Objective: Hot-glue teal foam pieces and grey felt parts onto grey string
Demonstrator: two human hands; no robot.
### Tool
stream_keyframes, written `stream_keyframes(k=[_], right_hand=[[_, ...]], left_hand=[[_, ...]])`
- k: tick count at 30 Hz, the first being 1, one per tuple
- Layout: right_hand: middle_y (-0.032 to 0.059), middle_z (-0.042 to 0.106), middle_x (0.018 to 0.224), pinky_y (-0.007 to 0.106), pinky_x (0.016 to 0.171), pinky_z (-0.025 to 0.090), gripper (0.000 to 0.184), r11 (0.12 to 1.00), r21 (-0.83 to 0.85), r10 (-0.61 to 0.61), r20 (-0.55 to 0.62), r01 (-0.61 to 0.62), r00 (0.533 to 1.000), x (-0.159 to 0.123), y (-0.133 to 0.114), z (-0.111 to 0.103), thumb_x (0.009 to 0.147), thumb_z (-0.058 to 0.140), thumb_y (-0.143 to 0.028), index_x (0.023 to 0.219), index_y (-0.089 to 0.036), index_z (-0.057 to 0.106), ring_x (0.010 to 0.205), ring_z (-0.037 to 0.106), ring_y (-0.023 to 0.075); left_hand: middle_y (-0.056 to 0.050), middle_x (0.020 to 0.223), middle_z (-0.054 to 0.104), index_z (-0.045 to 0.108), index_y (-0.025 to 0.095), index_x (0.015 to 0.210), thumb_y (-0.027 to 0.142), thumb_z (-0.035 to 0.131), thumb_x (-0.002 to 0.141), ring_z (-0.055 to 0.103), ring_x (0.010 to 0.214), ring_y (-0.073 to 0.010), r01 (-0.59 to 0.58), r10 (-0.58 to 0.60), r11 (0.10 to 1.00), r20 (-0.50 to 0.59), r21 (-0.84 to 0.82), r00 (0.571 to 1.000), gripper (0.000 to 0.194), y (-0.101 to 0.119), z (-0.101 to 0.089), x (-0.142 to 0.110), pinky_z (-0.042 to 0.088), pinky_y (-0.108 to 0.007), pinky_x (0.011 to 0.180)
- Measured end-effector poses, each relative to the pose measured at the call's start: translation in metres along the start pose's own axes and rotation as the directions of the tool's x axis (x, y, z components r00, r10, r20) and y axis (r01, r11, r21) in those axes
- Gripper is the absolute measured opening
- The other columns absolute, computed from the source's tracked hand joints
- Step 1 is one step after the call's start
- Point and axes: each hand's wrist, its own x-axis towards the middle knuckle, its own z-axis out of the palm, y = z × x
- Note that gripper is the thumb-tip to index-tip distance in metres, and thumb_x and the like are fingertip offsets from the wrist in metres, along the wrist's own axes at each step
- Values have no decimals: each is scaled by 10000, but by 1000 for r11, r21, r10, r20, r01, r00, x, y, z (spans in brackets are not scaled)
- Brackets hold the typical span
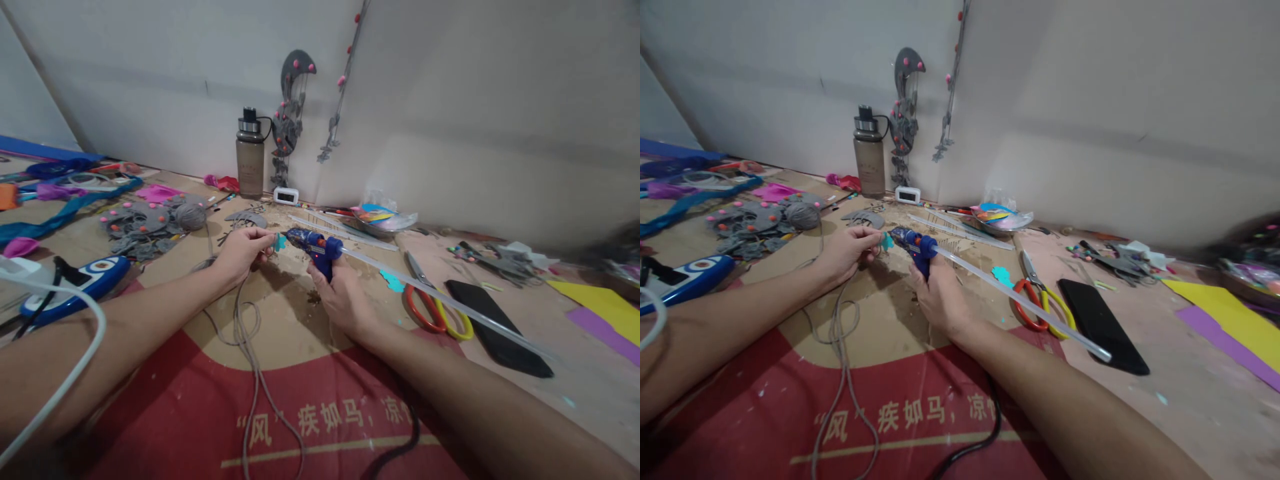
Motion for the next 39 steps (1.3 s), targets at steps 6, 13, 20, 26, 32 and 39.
stream_keyframes(k=[6, 13, 20, 26, 32, 39], right_hand=[[110, 628, 1012, 394, 801, 453, 333, 999, -5, -40, -11, 40, 999, -1, 0, 1, 886, 420, -369, 1167, -211, 503, 870, 585, 249], [119, 629, 1007, 404, 790, 458, 336, 999, -33, -23, -4, 23, 1000, 0, 4, 2, 877, 421, -364, 1164, -204, 494, 881, 592, 254], [115, 620, 1050, 397, 817, 453, 326, 999, -23, -28, -7, 28, 1000, 0, 4, 2, 878, 419, -358, 1168, -222, 480, 940, 584, 261], [112, 636, 1004, 396, 777, 462, 347, 998, -49, -34, -11, 34, 999, 0, 4, 2, 877, 425, -366, 1177, -207, 494, 889, 598, 257], [136, 629, 1044, 411, 798, 455, 371, 998, -65, -22, -20, 20, 1000, 0, 5, 3, 869, 430, -363, 1192, -191, 492, 911, 592, 271], [127, 630, 1051, 406, 807, 454, 370, 998, -55, -39, -10, 39, 999, 0, 6, 3, 874, 422, -364, 1206, -212, 485, 931, 594, 269]], left_hand=[[15, 521, 563, 623, 139, 679, 310, 741, 620, 455, 396, -54, -6, 6, 1000, 6, 18, 1000, 216, 0, 1, 0, 316, -176, 387], [13, 520, 564, 622, 139, 669, 310, 739, 621, 459, 400, -56, -17, 16, 1000, 21, 4, 1000, 212, 1, 1, -2, 331, -170, 390], [19, 515, 555, 624, 142, 689, 317, 741, 623, 452, 390, -54, -9, 9, 1000, 18, -14, 1000, 221, -1, 1, 0, 317, -167, 376], [14, 518, 560, 612, 133, 678, 312, 741, 625, 460, 401, -53, -18, 18, 1000, 23, -6, 1000, 226, 1, 2, -1, 335, -163, 388], [18, 518, 558, 625, 132, 708, 322, 742, 624, 461, 413, -54, -3, 3, 1000, 13, -6, 1000, 239, 3, 3, -2, 335, -156, 389], [22, 507, 549, 616, 136, 670, 316, 749, 609, 456, 411, -54, -9, 10, 1000, 10, -13, 1000, 232, 2, 3, -1, 332, -164, 391]])
